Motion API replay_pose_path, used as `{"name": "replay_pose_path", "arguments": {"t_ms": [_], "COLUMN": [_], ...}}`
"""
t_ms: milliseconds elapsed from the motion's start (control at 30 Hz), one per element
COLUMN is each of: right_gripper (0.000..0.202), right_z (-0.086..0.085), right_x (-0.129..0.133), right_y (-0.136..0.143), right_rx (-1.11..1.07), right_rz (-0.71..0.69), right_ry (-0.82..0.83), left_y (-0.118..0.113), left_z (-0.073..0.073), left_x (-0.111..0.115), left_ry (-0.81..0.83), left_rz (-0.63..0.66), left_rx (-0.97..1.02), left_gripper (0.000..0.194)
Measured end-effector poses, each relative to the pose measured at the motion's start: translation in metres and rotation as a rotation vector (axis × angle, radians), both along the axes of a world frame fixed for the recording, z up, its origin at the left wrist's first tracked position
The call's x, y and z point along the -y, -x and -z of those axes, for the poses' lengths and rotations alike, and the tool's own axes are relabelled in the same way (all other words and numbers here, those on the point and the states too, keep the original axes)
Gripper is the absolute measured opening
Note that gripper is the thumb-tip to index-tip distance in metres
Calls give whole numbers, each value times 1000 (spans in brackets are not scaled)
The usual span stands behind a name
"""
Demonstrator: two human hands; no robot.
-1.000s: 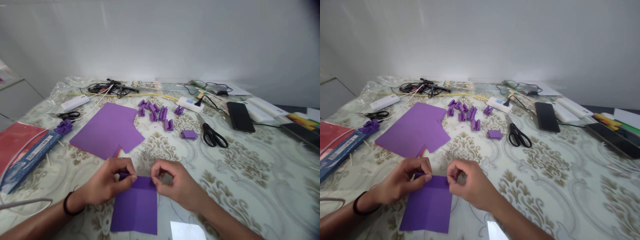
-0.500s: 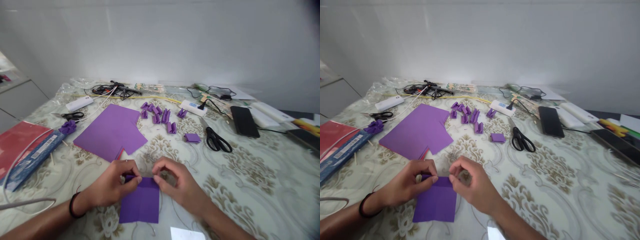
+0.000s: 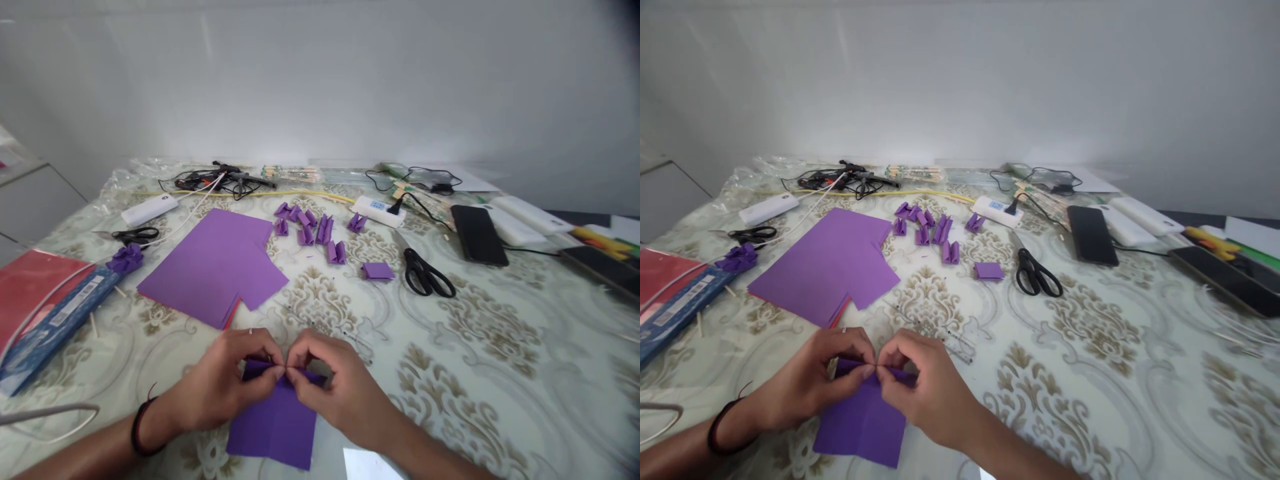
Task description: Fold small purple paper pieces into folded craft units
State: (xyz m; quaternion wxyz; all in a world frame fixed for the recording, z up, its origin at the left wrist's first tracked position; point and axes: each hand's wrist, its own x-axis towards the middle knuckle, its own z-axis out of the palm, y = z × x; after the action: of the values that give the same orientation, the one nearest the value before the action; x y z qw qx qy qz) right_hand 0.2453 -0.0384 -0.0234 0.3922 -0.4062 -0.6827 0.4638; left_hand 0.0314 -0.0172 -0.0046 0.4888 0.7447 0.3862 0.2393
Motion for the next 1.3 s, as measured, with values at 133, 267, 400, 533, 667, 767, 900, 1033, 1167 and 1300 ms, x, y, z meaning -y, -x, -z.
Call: {"name": "replay_pose_path", "arguments": {"t_ms": [133,267,400,533,667,767,900,1033,1167,1300], "right_gripper": [12,11,12,12,12,12,12,13,12,11], "right_z": [1,0,-3,-5,-6,-3,1,0,-2,-3], "right_x": [2,0,-6,-15,-18,-15,-8,-5,-9,-15], "right_y": [0,-3,-10,-20,-25,-21,-11,-9,-14,-21], "right_rx": [20,50,78,111,114,132,122,94,88,99], "right_rz": [-14,-25,11,65,110,80,48,23,41,88], "right_ry": [-24,-27,-36,-25,-11,-31,-60,-45,-26,-25], "left_y": [-1,1,6,15,20,17,7,4,9,14], "left_z": [0,1,2,-2,-7,-6,1,4,2,-2], "left_x": [1,0,-6,-16,-18,-13,-5,-1,-3,-11], "left_ry": [-4,18,17,-9,-109,-188,-153,-195,-227,-234], "left_rz": [25,19,-14,-87,-211,-189,13,27,-11,-48], "left_rx": [27,40,53,50,-5,-32,-88,-76,-28,-10], "left_gripper": [7,6,11,16,12,21,15,22,21,21]}}
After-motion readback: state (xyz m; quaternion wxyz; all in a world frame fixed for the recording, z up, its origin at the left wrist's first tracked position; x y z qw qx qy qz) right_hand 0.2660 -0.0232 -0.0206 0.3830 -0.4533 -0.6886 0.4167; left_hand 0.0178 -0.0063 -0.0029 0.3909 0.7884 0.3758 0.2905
